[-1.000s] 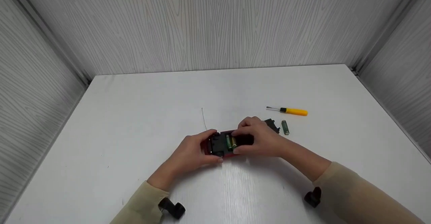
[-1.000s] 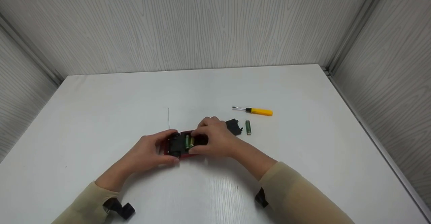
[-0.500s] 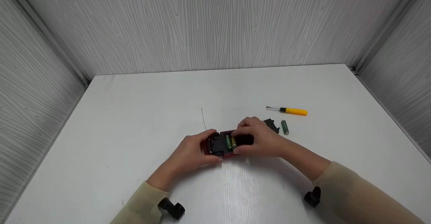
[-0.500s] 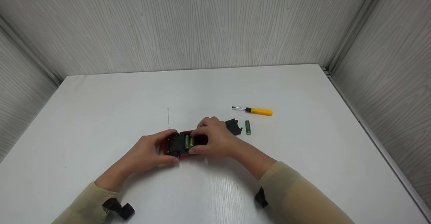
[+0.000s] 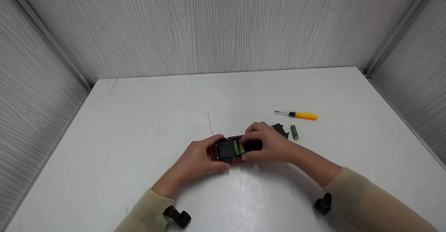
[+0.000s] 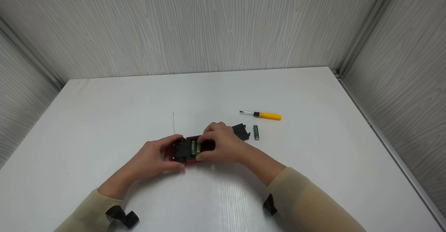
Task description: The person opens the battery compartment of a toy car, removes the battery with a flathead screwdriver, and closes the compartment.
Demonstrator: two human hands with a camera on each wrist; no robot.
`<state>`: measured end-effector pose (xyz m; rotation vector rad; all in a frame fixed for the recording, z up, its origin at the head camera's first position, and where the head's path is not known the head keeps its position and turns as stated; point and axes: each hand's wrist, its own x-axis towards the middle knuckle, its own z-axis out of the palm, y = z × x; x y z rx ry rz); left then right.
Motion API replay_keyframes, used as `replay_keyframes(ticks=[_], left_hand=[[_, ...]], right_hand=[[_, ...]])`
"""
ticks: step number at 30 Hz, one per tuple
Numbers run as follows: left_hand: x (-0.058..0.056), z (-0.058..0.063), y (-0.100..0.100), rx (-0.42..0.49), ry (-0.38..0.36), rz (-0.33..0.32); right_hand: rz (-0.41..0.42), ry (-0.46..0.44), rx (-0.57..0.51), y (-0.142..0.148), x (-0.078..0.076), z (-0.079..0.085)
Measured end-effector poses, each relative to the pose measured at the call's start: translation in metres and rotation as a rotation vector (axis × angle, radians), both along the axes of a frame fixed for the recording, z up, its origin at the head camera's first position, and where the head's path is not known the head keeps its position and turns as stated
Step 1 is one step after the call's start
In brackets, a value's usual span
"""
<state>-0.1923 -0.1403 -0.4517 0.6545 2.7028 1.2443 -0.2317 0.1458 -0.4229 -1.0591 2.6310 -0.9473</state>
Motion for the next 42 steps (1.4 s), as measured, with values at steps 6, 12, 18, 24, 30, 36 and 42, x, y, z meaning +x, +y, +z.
replay_keyframes(ticks=[6, 12, 18, 24, 30, 36, 42], left_hand=[[0.0005, 0.0003, 0.0001, 0.006, -0.013, 0.002], [0.0009, 0.0003, -0.0003, 0.016, -0.027, 0.010], [0.0006, 0.0000, -0.0001, 0.018, -0.027, 0.007], [0.0010, 0.0004, -0.0004, 0.015, -0.027, 0.005], [0.0013, 0.0012, -0.0004, 0.015, -0.027, 0.004], [0.0014, 0.0009, 0.0002, 0.016, -0.016, -0.002], [0.0005, 0.0003, 0.0007, 0.004, -0.003, -0.007]], right_hand=[[0.005, -0.030, -0.006, 0.0001, -0.0020, -0.0001], [0.011, -0.058, -0.012, -0.0001, -0.0039, -0.0001], [0.008, -0.092, -0.033, 0.0014, -0.0050, -0.0016], [0.011, -0.112, -0.061, 0.0022, -0.0057, -0.0019], [0.023, -0.095, -0.079, 0.0029, -0.0063, -0.0026], [0.041, -0.093, -0.109, 0.0037, -0.0068, -0.0023], [0.049, -0.105, -0.130, 0.0047, -0.0075, -0.0023]])
